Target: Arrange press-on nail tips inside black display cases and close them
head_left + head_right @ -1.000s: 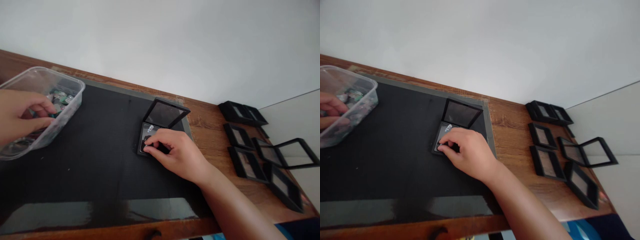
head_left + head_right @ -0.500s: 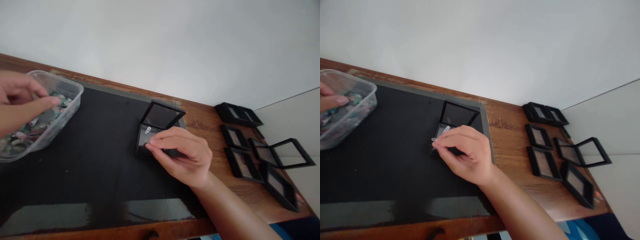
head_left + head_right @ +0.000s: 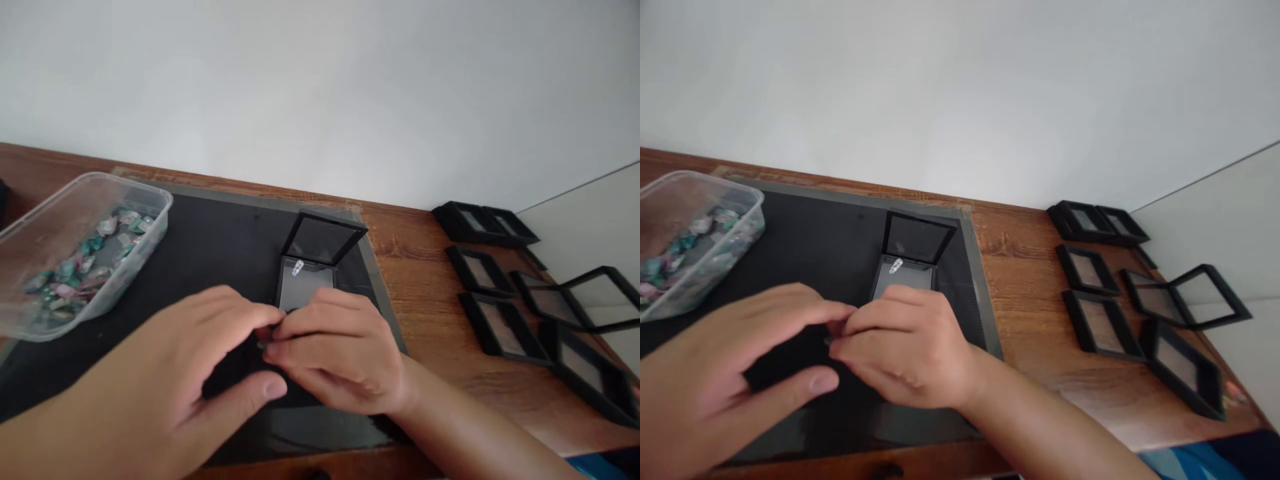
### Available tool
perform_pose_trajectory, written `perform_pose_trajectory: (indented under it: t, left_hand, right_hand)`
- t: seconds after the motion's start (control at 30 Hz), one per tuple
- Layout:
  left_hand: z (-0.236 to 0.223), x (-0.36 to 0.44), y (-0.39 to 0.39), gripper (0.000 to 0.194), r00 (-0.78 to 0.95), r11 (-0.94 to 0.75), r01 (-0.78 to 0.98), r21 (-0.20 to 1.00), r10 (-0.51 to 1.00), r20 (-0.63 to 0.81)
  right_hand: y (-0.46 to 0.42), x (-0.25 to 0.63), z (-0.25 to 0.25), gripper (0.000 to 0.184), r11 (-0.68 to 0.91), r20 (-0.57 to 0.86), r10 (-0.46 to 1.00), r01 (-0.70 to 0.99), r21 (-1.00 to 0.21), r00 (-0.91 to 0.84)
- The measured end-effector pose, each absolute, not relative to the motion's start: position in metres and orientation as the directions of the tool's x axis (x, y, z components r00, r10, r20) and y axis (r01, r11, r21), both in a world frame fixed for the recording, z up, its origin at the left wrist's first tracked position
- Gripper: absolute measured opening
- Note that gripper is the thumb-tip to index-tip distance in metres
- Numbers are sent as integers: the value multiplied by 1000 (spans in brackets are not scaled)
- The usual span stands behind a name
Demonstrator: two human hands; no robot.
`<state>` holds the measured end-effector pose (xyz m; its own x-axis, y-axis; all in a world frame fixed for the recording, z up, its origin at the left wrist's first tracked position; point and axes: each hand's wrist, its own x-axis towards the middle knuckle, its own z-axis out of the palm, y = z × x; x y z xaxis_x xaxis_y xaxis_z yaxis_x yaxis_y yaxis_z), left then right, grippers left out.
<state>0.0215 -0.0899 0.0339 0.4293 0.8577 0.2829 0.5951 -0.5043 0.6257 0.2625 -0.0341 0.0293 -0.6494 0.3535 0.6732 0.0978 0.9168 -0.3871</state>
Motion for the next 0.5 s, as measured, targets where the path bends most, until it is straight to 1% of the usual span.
perform_pose_trajectory:
  t: [0.1, 0.17, 0.23, 0.33, 0.43, 0.5]
  left_hand:
    - [34, 29, -90, 22, 461, -422, 516, 745, 870, 173]
    - [35, 28, -86, 21, 453, -348, 491, 798, 885, 107]
    - [37, 26, -82, 18, 435, -294, 454, 841, 897, 79]
    - [42, 26, -75, 13, 440, -277, 388, 879, 894, 88]
    - [45, 31, -73, 17, 482, -313, 345, 885, 868, 119]
    - [48, 34, -75, 21, 491, -356, 346, 868, 857, 156]
  right_hand:
    - [-37, 263, 31, 15, 939, 687, 307, 93, -330, -658]
    - [-37, 264, 35, 18, 941, 687, 317, 127, -314, -653]
    - [-37, 265, 38, 19, 936, 685, 338, 158, -313, -646]
    - [-38, 265, 43, 21, 935, 675, 348, 191, -298, -651]
    - [-38, 266, 45, 23, 939, 671, 340, 205, -275, -658]
    - [-39, 267, 45, 20, 944, 672, 327, 192, -270, -664]
